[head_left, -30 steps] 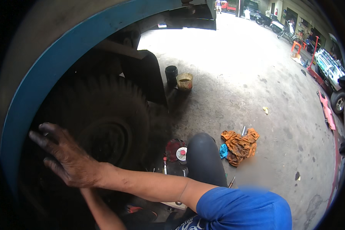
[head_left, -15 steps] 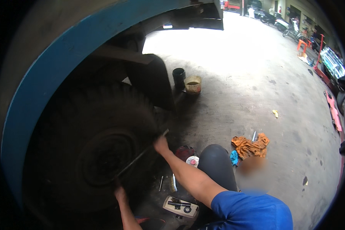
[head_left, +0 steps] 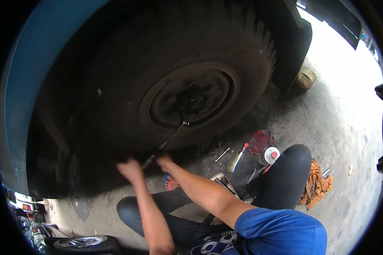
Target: The person walks into a garage and approaches a lifted vehicle. They use an impact wrench to loosen the wheel nuts on a tire, then switch to a lug wrench to continue unscrewing the nuts by hand.
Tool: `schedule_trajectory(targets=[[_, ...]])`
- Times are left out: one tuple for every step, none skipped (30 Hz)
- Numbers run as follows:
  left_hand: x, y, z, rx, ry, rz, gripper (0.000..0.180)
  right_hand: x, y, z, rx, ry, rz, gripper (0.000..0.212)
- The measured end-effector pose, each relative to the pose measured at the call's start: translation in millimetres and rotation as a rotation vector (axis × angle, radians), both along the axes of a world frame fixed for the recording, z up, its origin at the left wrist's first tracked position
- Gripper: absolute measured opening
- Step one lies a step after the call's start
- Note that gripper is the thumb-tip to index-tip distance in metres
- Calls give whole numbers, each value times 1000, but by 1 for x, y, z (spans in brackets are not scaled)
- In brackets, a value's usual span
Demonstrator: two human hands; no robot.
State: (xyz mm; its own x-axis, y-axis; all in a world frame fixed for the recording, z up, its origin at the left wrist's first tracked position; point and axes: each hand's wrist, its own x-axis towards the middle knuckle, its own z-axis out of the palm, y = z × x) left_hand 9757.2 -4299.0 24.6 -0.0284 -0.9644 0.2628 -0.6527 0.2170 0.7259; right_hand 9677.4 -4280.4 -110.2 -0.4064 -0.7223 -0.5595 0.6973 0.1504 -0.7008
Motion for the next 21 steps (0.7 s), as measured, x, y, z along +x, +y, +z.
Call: schedule_trajectory(targets=[[24,-4,25,-95,36,178,70,7,-8,32,-40,39,-5,40],[41,-9,43,-169,90,337,77,11,-7,56,-246,-172,-4,38],[51,-9,60,-156,86,375,79,17,-6,85,-432,-430,-13,37],[59,-6,82,-97,102,423,81,17,-3,112,-514,-460,-16,34],[53,-3,98,113,467,342,83,15,3,137,-693,-497,-50,32],[45,3,117,72,537,196,81,13,12,159,-664,-564,-51,32],[34,12,136,53,616,38,80,7,22,179,-722,-605,-64,32],[18,22,152,21,701,-154,78,-2,33,196,-750,-644,-78,33],[0,36,167,-52,753,-206,76,-14,47,212,-783,-599,22,35],[-18,50,180,-145,809,-288,73,-29,62,227,-765,-552,117,36],[-37,62,193,-214,888,-325,71,-47,79,243,-683,-501,200,38],[-56,73,204,-285,908,-362,63,-62,100,257,-518,-150,268,41],[-74,83,212,-371,831,-394,55,-75,128,270,-539,404,151,39],[-94,94,214,-549,600,-380,42,-90,154,285,-430,862,-56,31],[-113,105,214,-687,437,-366,29,-103,180,299,-548,1172,-459,21],[-133,113,210,-796,352,-361,21,-120,204,313,-654,1284,-670,16],[-158,124,200,-699,414,-505,18,-140,216,329,-794,1365,-854,33],[-180,140,182,-548,390,-630,15,-155,237,338,-722,1470,-829,41],[-202,154,164,-546,270,-762,15,-173,245,345,-691,1638,-940,42],[-220,164,143,-496,327,-889,25,-188,250,346,-465,1775,-972,43],[-238,171,122,-510,343,-973,38,-207,255,340,-283,1939,-1023,44]])
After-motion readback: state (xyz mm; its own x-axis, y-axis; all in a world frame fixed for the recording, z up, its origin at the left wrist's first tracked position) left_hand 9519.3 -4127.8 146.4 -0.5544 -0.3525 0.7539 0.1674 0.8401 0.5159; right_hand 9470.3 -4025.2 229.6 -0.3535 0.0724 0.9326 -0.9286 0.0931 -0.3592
